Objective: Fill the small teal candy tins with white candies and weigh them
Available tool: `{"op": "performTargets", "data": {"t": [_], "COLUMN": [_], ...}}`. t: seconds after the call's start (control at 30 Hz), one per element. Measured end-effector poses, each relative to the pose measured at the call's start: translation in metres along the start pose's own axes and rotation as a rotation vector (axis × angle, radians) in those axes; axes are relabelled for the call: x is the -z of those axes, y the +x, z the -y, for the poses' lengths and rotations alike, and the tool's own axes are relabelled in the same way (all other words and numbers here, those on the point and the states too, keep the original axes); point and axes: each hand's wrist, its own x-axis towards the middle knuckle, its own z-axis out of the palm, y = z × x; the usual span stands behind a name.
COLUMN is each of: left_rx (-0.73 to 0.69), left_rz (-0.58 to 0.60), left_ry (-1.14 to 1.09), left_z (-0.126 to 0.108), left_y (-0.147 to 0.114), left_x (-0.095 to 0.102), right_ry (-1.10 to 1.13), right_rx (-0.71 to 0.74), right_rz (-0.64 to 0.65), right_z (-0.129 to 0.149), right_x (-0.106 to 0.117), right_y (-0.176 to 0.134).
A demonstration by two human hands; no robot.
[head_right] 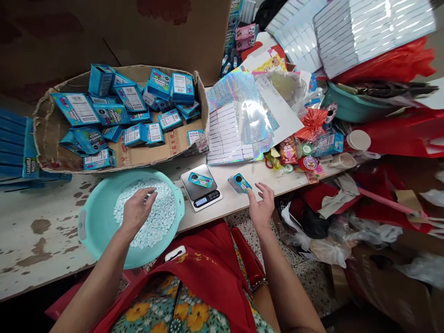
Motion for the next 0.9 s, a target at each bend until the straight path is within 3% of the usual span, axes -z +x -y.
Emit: {"op": "performTargets", "data": {"t": [0.17,0.27,0.63,0.9], "left_rx": [0.015,-0.022,-0.06,-0.035], "left_rz": [0.417,0.541,0.64,0.589], "left_ry": [0.262,0.283,0.295,0.344], "left_z": [0.007,0.013,0.014,0.02], "left_y": [-0.015,-0.033,-0.054,-0.063], "left_x": [-0.01,-0.018,-0.02,-0.019], "right_ry": [0.016,0.025,0.035,-0.003], "right_rx": [-0.037,-0.043,0.003,0.006], "right_rz": [-0.009,-0.014,0.043,0.045], "right_z": [-0.009,-0.012,0.004,0.005], "right_x": [0.002,0.001,-0.013,-0.019], "right_y": [0.001,0.001,-0.002,-0.005]}}
